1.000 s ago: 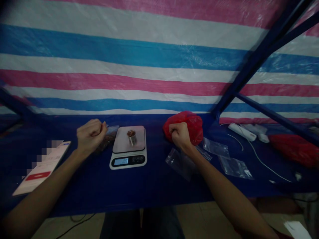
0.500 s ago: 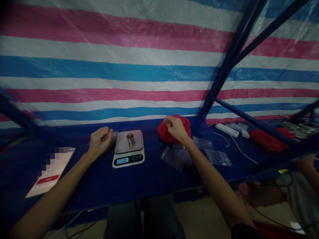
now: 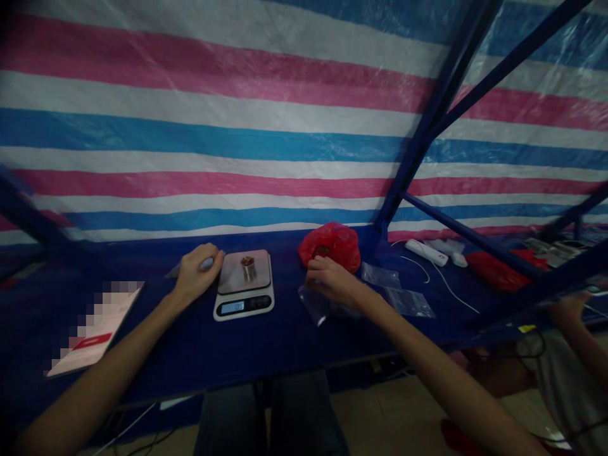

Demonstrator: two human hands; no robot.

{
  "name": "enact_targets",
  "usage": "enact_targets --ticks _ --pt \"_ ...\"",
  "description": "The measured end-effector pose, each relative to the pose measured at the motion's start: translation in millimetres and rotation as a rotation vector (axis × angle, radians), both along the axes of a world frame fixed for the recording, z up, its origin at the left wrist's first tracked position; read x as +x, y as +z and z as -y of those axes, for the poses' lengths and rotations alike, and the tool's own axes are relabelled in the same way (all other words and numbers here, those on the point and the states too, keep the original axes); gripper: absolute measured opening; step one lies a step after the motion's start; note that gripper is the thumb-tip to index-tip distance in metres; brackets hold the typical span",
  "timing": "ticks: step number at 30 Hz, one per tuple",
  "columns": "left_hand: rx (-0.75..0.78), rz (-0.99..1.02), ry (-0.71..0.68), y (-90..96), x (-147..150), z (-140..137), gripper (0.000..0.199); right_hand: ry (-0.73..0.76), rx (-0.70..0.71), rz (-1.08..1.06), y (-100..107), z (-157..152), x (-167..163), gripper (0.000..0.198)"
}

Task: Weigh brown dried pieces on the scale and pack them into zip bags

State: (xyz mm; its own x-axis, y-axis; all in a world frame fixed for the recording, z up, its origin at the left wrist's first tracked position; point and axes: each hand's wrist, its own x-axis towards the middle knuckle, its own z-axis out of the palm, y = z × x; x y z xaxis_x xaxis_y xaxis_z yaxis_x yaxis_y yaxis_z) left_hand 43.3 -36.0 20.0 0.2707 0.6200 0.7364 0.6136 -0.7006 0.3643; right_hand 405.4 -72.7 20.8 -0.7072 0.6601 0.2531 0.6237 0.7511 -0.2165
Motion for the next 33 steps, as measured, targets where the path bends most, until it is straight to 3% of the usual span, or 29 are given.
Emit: enact_targets --ticks 3,6,8,12,20,23,25,28,30,33 --pt "-0.232 -0.058 -0.249 23.1 24 19 0.011 0.032 0.16 -0.132 25 7 -27 0.007" --pt "-0.349 -0.231 -0.4 44.2 49 37 0.07 0.069 0.328 -0.198 43 14 -62 0.009" --pt "-0.365 -0.284 -0.406 52.0 59 42 0.086 0.101 0.438 -0.214 46 14 -82 0.013" --pt "-0.316 -0.367 -0.281 54.2 56 39 0.067 0.159 0.547 -0.248 41 9 -104 0.016" --pt "-0.15 -0.505 -0.112 46.2 26 27 0.036 0.217 0.459 -0.136 19 8 -118 0.041" --pt "-0.083 -0.582 -0.057 39.2 18 20 0.027 0.255 0.456 -0.238 9 6 -119 0.044" --pt "-0.049 -0.573 0.017 32.0 12 13 0.025 0.185 0.441 -0.398 4 0 -119 0.048" --pt "-0.043 -0.52 0.11 18.7 3 1 0.031 -0.054 0.291 -0.542 0 -21 -119 0.052" --pt "-0.041 -0.499 0.135 9.6 -1 -4 0.035 -0.159 0.139 -0.54 -3 -36 -122 0.073" --pt "-0.039 -0.415 0.171 -2.3 -3 -9 0.023 -0.193 -0.034 -0.517 -11 -53 -130 0.1"
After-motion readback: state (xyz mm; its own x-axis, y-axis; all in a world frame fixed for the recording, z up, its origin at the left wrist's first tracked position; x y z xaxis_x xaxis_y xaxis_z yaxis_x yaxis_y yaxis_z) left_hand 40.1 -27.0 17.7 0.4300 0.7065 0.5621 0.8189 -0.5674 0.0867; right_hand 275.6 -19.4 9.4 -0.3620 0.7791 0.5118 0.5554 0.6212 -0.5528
